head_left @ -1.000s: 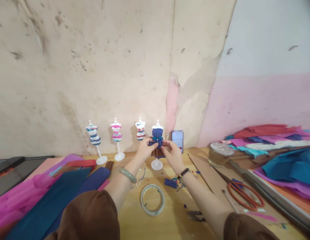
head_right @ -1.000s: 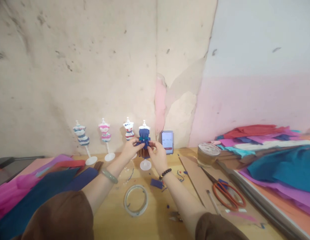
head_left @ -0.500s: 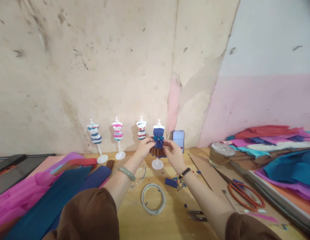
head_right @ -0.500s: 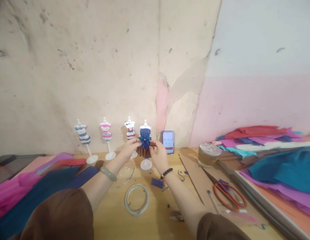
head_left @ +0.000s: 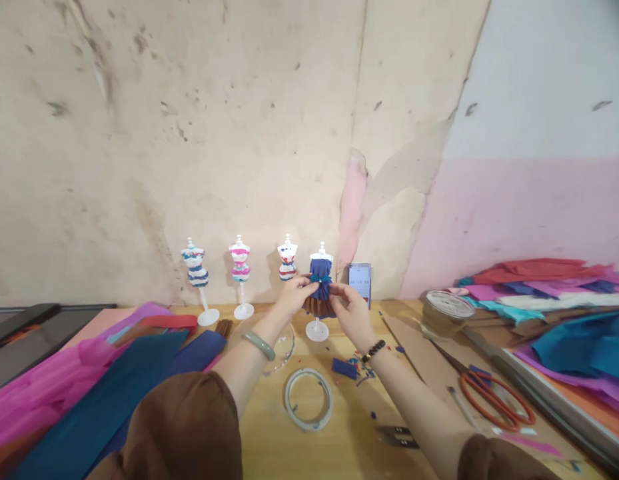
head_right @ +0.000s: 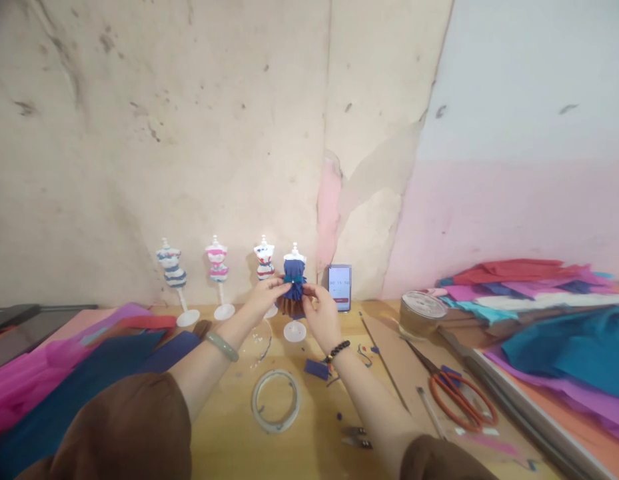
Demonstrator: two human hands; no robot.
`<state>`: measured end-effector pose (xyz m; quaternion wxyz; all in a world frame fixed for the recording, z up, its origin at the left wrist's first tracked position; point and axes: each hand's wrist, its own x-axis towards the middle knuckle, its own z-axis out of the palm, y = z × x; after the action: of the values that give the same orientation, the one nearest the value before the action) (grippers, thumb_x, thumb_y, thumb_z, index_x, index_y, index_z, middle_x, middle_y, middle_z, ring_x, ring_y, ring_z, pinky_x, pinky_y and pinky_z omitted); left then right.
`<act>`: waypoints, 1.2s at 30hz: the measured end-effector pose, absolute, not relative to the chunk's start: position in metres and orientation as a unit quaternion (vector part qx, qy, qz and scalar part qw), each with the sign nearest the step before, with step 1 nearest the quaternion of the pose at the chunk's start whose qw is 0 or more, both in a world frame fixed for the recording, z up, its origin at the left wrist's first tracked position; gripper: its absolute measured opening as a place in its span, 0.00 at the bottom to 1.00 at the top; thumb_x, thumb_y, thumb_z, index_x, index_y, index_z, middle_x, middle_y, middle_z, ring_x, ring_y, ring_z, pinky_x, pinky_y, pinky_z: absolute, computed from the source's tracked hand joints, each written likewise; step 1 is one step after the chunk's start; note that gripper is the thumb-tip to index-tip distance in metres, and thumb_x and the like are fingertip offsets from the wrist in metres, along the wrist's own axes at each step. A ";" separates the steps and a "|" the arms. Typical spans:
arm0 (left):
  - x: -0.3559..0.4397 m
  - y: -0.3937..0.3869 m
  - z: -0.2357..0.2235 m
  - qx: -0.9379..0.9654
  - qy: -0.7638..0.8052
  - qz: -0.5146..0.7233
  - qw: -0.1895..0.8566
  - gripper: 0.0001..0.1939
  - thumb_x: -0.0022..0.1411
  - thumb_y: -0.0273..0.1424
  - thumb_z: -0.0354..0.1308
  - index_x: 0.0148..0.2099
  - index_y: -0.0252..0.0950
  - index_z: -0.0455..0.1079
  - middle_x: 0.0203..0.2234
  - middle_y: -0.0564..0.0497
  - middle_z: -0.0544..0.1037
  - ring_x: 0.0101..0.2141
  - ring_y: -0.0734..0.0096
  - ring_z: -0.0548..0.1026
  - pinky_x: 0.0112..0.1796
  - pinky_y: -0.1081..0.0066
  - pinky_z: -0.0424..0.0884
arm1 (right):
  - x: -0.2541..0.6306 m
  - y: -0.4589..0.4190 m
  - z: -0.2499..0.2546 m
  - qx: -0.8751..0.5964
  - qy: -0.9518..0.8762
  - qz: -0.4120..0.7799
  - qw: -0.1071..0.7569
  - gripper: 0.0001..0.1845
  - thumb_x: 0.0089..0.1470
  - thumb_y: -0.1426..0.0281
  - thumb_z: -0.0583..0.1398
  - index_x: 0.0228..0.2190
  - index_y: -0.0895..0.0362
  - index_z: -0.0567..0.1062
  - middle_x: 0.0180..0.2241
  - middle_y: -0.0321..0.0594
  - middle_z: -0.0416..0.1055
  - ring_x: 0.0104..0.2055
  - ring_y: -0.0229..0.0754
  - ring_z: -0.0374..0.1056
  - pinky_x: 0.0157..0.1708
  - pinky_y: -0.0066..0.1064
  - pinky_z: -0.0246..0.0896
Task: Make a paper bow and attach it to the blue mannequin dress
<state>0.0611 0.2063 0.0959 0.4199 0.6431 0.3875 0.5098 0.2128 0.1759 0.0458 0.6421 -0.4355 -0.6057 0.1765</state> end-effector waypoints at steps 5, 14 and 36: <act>0.060 0.208 0.093 0.639 0.386 0.508 0.430 0.15 0.47 0.40 0.65 0.20 0.35 0.67 0.30 0.48 0.76 0.38 0.61 0.74 0.38 0.67 0.68 | 0.214 0.177 0.044 -0.440 -0.608 0.173 0.638 0.14 0.53 0.65 0.57 0.39 0.58 0.74 0.40 0.47 0.77 0.42 0.48 0.73 0.47 0.45 0.67; 0.042 0.200 0.089 0.630 0.382 0.509 0.445 0.14 0.48 0.42 0.63 0.27 0.35 0.72 0.35 0.46 0.78 0.42 0.60 0.73 0.44 0.66 0.66 | 0.226 0.176 0.039 -0.454 -0.617 0.169 0.620 0.15 0.52 0.65 0.57 0.40 0.57 0.74 0.40 0.47 0.77 0.43 0.49 0.73 0.48 0.48 0.66; -0.098 0.007 0.032 0.659 0.532 0.210 0.488 0.08 0.47 0.36 0.58 0.26 0.36 0.68 0.20 0.55 0.72 0.25 0.71 0.70 0.28 0.72 0.63 | 0.212 0.155 -0.010 -0.670 -0.674 0.180 0.252 0.16 0.62 0.64 0.58 0.49 0.56 0.71 0.50 0.44 0.69 0.46 0.45 0.70 0.45 0.42 0.69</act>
<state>-0.0978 0.0072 0.0323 0.4884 0.6586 0.5324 0.2104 0.2117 0.1552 -0.0103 0.2525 -0.6700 -0.6744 0.1803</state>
